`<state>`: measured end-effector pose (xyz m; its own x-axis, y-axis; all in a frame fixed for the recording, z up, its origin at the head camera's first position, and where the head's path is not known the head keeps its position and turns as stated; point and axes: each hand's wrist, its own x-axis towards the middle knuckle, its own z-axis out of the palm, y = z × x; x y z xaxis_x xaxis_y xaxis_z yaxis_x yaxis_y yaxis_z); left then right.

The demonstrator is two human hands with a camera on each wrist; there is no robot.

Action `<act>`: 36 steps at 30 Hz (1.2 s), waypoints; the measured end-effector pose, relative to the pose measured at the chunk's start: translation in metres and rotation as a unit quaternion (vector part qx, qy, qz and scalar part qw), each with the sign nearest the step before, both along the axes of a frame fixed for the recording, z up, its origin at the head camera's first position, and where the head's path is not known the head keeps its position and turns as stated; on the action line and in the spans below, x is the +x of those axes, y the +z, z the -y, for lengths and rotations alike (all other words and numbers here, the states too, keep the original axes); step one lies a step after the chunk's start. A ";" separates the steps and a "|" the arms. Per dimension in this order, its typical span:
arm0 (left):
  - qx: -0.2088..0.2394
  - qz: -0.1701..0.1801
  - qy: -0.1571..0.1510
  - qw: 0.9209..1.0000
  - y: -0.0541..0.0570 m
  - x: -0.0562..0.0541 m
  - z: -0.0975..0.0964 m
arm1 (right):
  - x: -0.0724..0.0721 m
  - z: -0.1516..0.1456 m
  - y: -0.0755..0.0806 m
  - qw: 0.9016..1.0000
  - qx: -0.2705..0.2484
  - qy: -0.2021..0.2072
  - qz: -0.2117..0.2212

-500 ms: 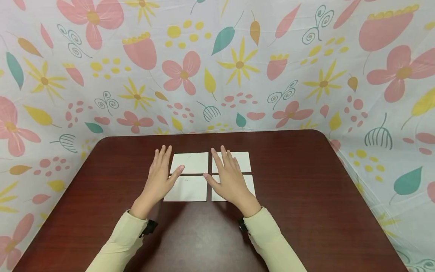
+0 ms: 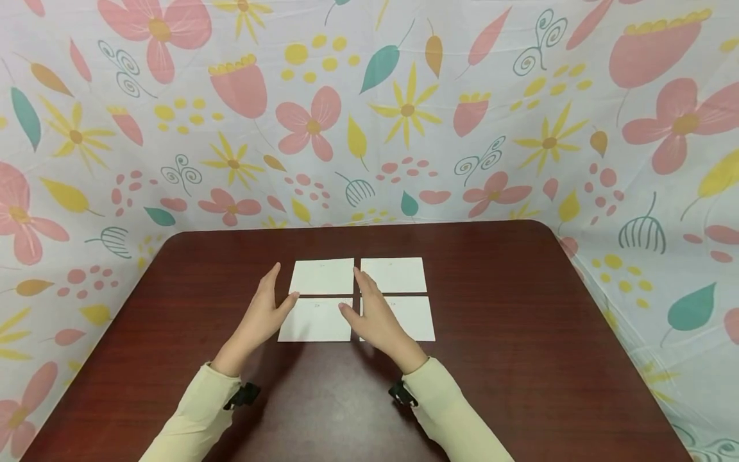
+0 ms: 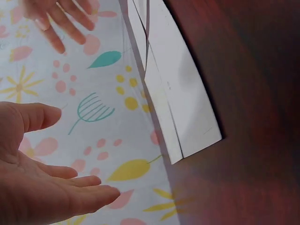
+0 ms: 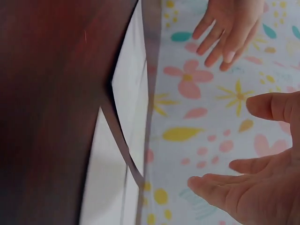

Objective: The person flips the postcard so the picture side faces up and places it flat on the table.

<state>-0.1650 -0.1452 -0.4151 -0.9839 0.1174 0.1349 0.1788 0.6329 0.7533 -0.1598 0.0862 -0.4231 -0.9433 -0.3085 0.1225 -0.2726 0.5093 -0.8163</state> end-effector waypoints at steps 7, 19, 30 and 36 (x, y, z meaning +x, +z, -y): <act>0.015 0.078 -0.010 0.997 -0.009 0.000 0.005 | 0.007 0.012 -0.011 0.995 -0.060 0.003 0.078; 0.035 0.150 -0.016 0.988 -0.023 0.000 0.012 | 0.012 0.023 -0.019 0.991 -0.031 -0.016 0.131; 0.075 0.187 -0.007 0.979 -0.029 -0.001 0.012 | 0.010 0.026 -0.022 0.987 -0.029 -0.027 0.157; 0.080 0.192 -0.002 0.978 -0.030 0.000 0.010 | 0.010 0.027 -0.024 0.984 -0.041 -0.031 0.172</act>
